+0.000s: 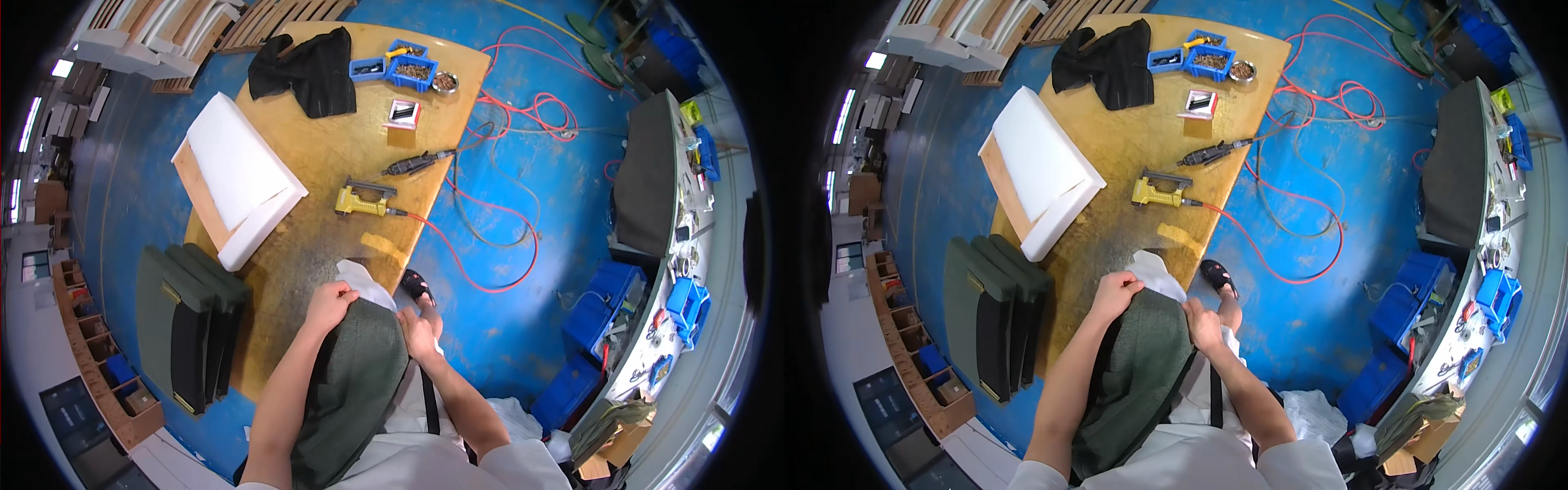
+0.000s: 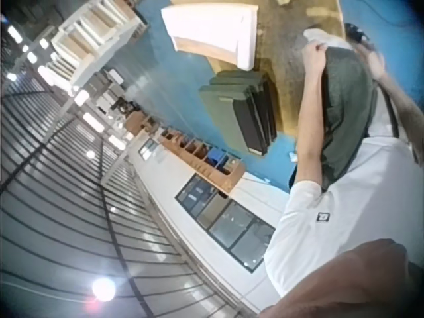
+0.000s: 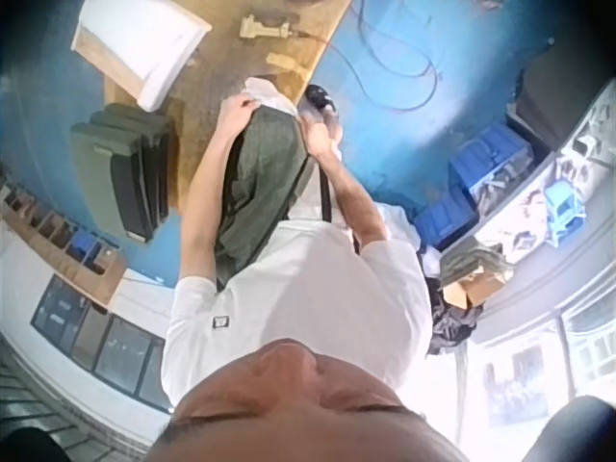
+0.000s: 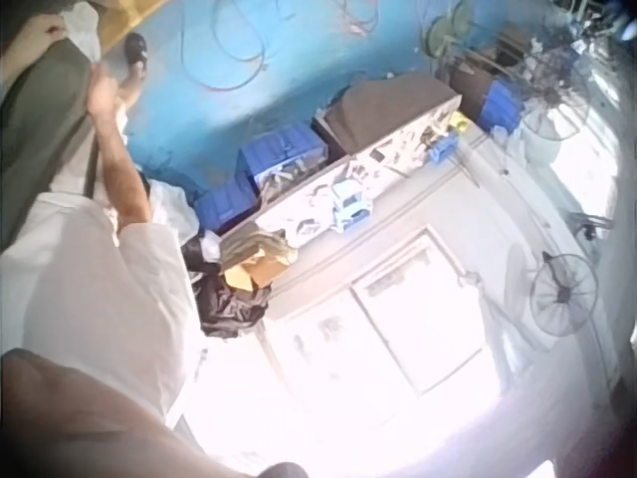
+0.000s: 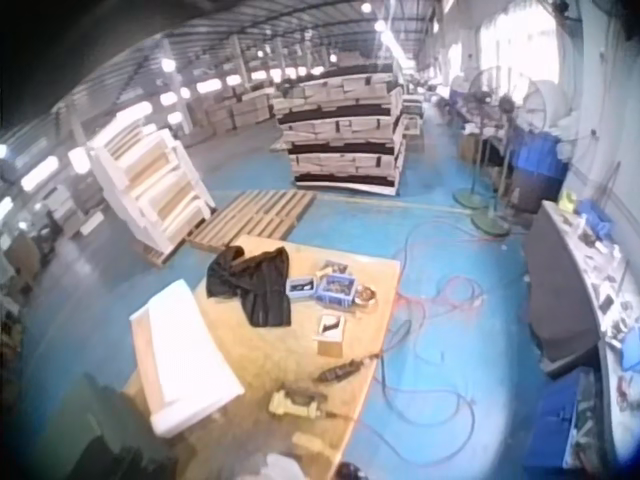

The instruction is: The person wraps a rectangular foam cushion with a white protective layer and then covers it with a dark green fabric. They smooth the fabric by hand and use a staple gun to secure the fabric to the cushion's edges.

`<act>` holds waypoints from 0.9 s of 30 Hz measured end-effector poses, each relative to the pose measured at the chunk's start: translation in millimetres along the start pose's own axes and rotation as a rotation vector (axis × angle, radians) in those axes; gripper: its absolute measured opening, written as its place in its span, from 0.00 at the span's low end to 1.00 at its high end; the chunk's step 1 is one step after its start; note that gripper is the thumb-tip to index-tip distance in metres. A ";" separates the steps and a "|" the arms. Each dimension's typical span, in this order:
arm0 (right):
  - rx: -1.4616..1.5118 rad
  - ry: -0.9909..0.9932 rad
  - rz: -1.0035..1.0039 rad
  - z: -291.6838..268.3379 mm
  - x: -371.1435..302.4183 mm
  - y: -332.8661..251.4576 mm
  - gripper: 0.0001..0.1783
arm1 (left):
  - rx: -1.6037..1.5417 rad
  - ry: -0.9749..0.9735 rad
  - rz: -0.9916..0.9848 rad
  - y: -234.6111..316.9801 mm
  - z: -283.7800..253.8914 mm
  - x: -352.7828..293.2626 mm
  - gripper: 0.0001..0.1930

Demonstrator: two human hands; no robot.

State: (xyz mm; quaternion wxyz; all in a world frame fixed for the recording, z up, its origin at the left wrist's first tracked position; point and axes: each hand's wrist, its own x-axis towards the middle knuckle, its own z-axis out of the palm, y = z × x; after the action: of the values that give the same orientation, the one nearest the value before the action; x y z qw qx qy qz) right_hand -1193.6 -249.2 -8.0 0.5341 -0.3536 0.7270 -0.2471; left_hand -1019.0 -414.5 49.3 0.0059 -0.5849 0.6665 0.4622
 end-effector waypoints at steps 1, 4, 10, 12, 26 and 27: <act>-0.064 0.051 -0.068 3.3 -1.9 1.9 0.12 | -0.017 -0.012 0.005 -5.7 0.1 4.5 0.12; -0.146 0.197 -0.285 -0.9 -7.3 5.6 0.10 | -0.075 -0.032 0.011 -14.9 -1.0 3.3 0.12; 0.403 0.151 -0.272 -35.6 8.3 -21.1 0.15 | -0.030 -0.001 0.050 -6.9 6.1 0.3 0.14; 0.551 -0.037 -0.209 -45.5 7.1 -49.6 0.20 | 0.052 0.024 0.038 5.3 6.2 -3.8 0.15; -0.135 -0.191 -0.563 16.6 16.7 -97.1 0.26 | 0.841 0.470 -0.731 -81.0 -119.1 -448.0 0.37; -0.093 -0.232 -0.594 18.4 14.8 -97.8 0.26 | 0.665 0.570 -0.889 -77.7 -105.1 -490.0 0.37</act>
State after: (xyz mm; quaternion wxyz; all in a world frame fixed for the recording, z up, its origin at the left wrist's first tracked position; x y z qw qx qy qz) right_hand -1154.4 -321.8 49.5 0.5010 -0.6002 0.5371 -0.3167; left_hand -747.3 -92.0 330.9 0.2013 -0.8735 0.4431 0.0092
